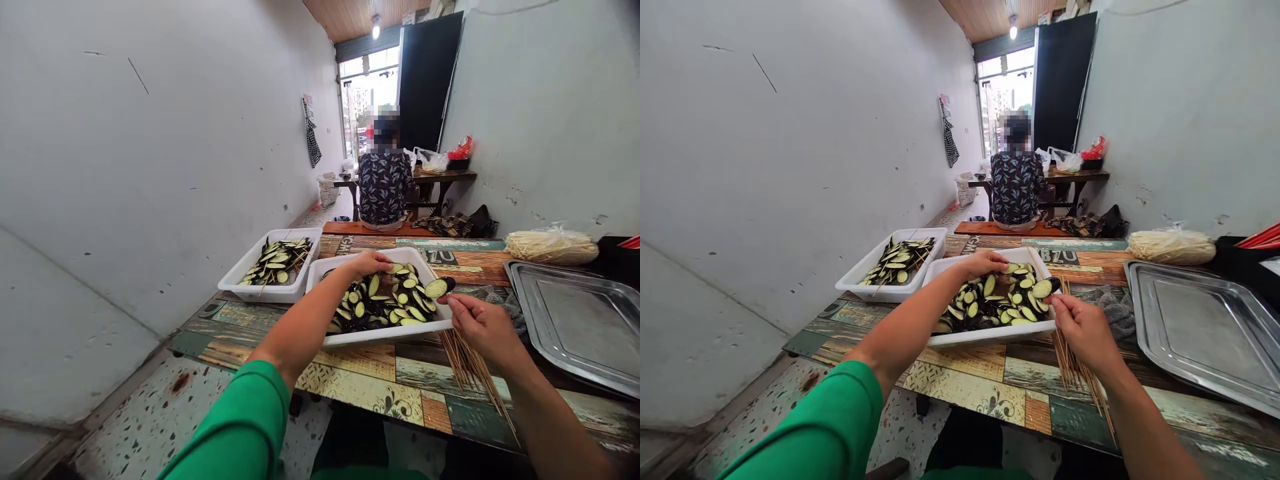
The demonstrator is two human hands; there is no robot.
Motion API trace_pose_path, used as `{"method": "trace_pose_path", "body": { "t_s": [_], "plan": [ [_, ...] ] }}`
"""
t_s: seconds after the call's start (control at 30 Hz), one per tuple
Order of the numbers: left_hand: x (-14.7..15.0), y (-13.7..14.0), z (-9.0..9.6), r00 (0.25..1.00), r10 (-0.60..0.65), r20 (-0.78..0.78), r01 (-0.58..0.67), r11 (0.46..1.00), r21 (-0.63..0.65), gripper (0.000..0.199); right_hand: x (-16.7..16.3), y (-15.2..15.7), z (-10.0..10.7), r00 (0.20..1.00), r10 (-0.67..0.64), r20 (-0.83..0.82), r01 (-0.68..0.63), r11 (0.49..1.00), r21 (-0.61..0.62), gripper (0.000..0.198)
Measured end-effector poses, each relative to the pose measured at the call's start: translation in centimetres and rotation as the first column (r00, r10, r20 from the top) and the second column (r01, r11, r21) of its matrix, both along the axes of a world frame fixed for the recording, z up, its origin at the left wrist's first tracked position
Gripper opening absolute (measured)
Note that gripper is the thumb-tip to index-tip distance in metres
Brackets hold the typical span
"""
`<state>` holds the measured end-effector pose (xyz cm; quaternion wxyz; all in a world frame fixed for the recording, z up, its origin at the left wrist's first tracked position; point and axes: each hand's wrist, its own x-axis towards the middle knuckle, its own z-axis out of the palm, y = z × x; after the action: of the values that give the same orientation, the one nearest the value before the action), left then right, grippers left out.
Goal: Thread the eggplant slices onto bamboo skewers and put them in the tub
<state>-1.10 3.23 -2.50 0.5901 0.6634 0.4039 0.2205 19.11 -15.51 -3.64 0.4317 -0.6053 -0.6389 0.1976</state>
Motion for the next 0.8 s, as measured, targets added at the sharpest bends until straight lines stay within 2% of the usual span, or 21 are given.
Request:
{"method": "trace_pose_path", "body": {
  "t_s": [0.1, 0.2, 0.33, 0.53, 0.7, 0.8],
  "plan": [
    [0.5, -0.5, 0.9, 0.979, 0.049, 0.198, -0.007, 0.978, -0.207, 0.022, 0.2, -0.1, -0.2, 0.994, 0.112, -0.007, -0.112, 0.989, -0.101, 0.041],
    [0.6, -0.7, 1.5, 0.948, 0.111, 0.298, -0.009, 0.947, -0.322, 0.023, 0.0, -0.2, -0.2, 0.994, 0.112, 0.011, -0.111, 0.989, -0.102, 0.04],
    [0.4, -0.3, 1.4, 0.933, 0.168, 0.317, -0.056, 0.941, -0.333, 0.019, 0.1, 0.0, -0.3, 0.995, 0.063, 0.075, -0.06, 0.997, -0.044, 0.036],
    [0.5, -0.3, 1.4, 0.872, 0.237, 0.429, -0.072, 0.928, -0.366, 0.024, 0.1, 0.3, -0.9, 0.992, 0.112, 0.063, -0.108, 0.992, -0.069, 0.039],
    [0.5, -0.7, 2.0, 0.809, 0.2, 0.553, 0.04, 0.92, -0.391, 0.023, -0.2, 0.2, -0.5, 0.989, 0.125, 0.075, -0.119, 0.99, -0.081, 0.039],
    [0.5, -0.5, 1.9, 0.781, 0.225, 0.582, 0.002, 0.932, -0.362, 0.019, -0.4, 0.0, 0.0, 0.99, 0.128, 0.062, -0.123, 0.989, -0.077, 0.04]
  ]
}}
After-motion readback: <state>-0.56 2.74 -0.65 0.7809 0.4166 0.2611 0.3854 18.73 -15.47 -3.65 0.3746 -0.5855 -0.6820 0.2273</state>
